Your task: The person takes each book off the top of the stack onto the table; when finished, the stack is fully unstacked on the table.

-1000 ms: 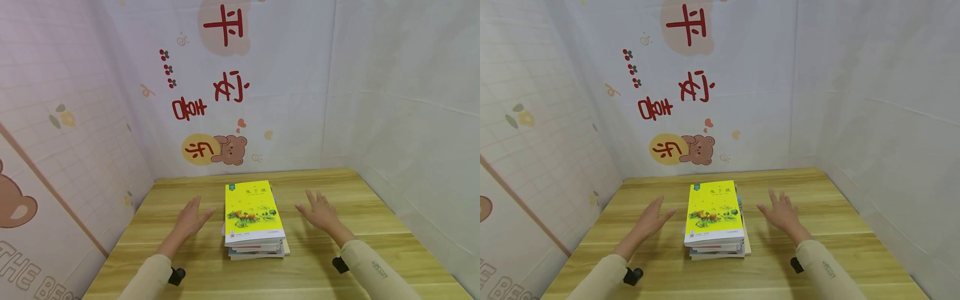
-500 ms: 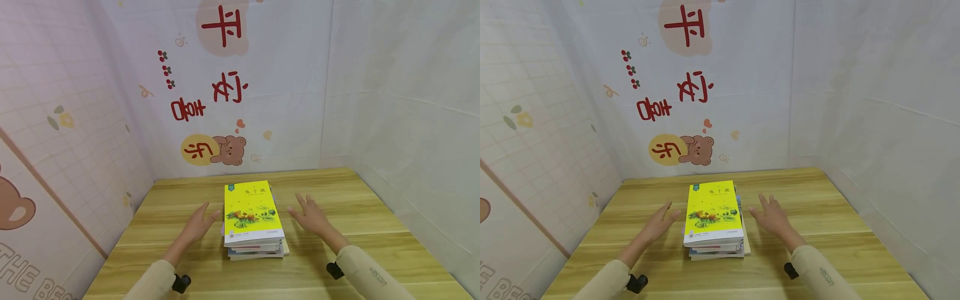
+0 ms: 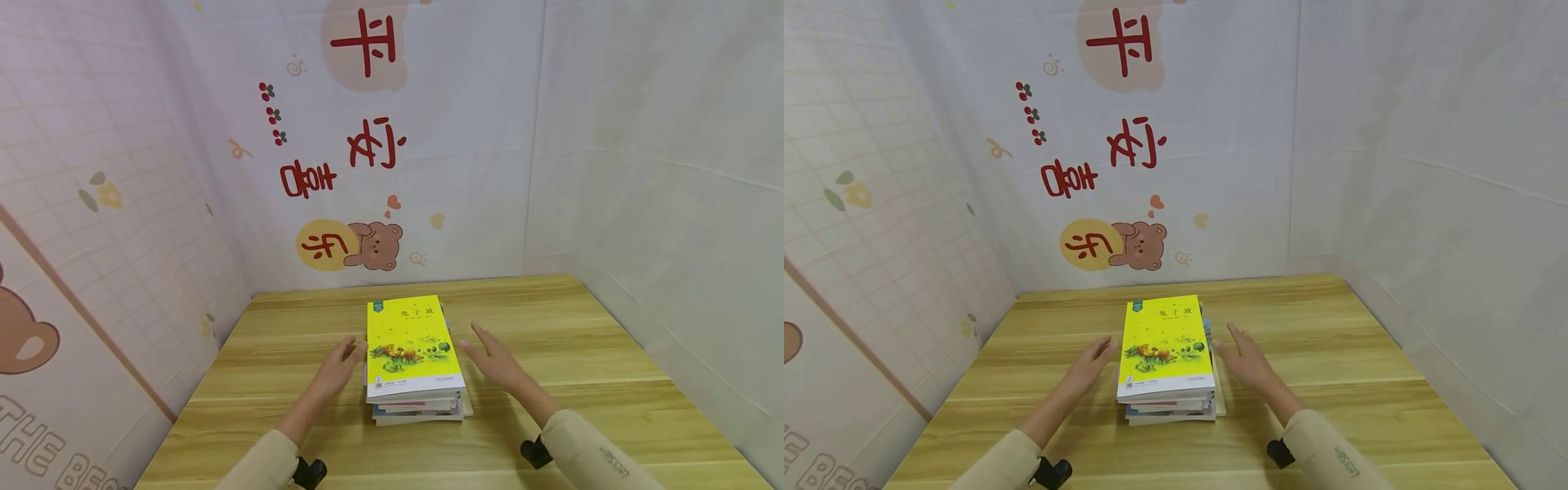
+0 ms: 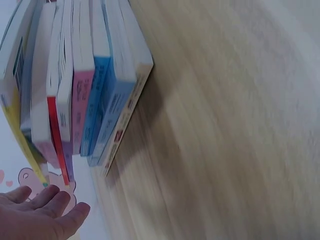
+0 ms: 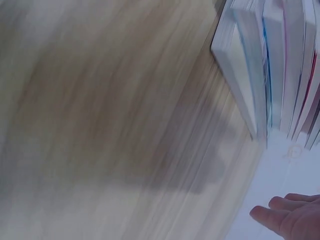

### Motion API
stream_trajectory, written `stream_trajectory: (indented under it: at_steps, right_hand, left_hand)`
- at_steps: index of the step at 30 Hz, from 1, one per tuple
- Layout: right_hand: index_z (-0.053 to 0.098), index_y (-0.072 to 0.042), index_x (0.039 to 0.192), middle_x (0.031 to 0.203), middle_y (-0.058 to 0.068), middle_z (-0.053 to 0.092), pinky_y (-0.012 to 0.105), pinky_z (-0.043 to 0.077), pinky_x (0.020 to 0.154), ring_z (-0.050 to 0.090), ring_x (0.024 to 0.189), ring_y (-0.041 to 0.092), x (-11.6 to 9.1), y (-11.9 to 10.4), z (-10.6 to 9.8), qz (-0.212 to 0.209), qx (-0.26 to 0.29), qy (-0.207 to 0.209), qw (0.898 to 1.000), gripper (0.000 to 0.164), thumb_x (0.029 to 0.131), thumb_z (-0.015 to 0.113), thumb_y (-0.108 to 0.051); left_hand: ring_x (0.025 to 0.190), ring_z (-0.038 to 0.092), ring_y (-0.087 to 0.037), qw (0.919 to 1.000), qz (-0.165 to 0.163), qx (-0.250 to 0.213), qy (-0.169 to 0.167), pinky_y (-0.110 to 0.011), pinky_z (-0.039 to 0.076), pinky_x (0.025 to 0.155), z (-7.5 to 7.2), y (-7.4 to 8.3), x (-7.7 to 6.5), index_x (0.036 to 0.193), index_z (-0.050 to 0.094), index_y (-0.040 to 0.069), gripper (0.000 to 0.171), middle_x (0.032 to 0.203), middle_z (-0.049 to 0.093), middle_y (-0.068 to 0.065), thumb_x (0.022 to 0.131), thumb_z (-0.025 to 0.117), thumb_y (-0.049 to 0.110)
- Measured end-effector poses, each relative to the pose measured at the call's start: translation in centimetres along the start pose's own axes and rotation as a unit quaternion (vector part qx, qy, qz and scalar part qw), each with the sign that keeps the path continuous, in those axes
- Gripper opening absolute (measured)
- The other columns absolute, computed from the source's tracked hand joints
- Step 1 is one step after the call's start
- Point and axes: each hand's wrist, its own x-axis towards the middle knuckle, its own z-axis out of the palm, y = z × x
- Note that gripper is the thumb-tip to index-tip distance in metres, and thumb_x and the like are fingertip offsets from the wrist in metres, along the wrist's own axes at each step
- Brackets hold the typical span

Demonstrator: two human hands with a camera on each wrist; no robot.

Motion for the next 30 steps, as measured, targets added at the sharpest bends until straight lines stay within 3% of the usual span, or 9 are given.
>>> stream_trajectory:
  at_steps: [6, 13, 20, 25, 30]
  right_hand:
    - [0.018, -0.010, 0.159, 0.161, 0.024, 0.015, 0.068, 0.022, 0.110, 0.016, 0.144, 0.050, -0.1, -0.4, 0.9, 0.047, 0.062, -0.006, 0.997, 0.079, 0.101, 0.044, -0.057]
    - [0.019, -0.011, 0.159, 0.161, 0.024, 0.015, 0.068, 0.020, 0.110, 0.014, 0.144, 0.051, -0.7, -1.0, 2.3, 0.047, 0.114, -0.021, 0.992, 0.074, 0.103, 0.049, -0.047]
    - [0.024, -0.013, 0.159, 0.162, 0.021, 0.017, 0.067, 0.019, 0.111, 0.014, 0.144, 0.050, -1.3, -1.6, 3.3, 0.045, 0.119, -0.012, 0.992, 0.071, 0.102, 0.052, -0.045]
    - [0.027, -0.014, 0.158, 0.162, 0.019, 0.020, 0.066, 0.019, 0.112, 0.015, 0.145, 0.047, -1.6, -1.8, 3.5, 0.042, 0.127, -0.007, 0.991, 0.067, 0.102, 0.053, -0.042]
    - [0.028, -0.013, 0.157, 0.161, 0.020, 0.021, 0.067, 0.020, 0.111, 0.017, 0.144, 0.049, -1.8, -1.9, 3.6, 0.037, 0.129, -0.007, 0.991, 0.068, 0.102, 0.053, -0.042]
  left_hand:
    - [0.138, 0.036, -0.046, 0.9997, -0.011, -0.019, 0.004, -0.060, 0.033, 0.109, 1.0, -0.1, -0.1, 0.152, 0.030, -0.002, 0.079, 0.150, 0.038, -0.028, 0.100, 0.050, 0.054]
    - [0.133, 0.042, -0.042, 0.9995, -0.015, -0.027, 0.005, -0.056, 0.038, 0.107, 1.9, -0.5, -0.4, 0.150, 0.033, -0.004, 0.083, 0.145, 0.044, -0.025, 0.097, 0.056, 0.055]
    - [0.132, 0.044, -0.037, 0.9990, -0.008, -0.044, -0.005, -0.056, 0.036, 0.108, 2.6, -1.1, -0.9, 0.148, 0.042, 0.003, 0.077, 0.144, 0.048, -0.019, 0.094, 0.061, 0.054]
    - [0.137, 0.038, -0.039, 0.9986, -0.017, -0.048, -0.013, -0.057, 0.032, 0.110, 2.9, -1.2, -1.4, 0.151, 0.037, 0.003, 0.085, 0.151, 0.041, -0.021, 0.091, 0.064, 0.057]
    - [0.139, 0.035, -0.042, 0.9990, -0.005, -0.044, -0.010, -0.057, 0.034, 0.110, 3.0, -1.1, -1.7, 0.151, 0.036, 0.000, 0.085, 0.150, 0.040, -0.024, 0.090, 0.070, 0.049]
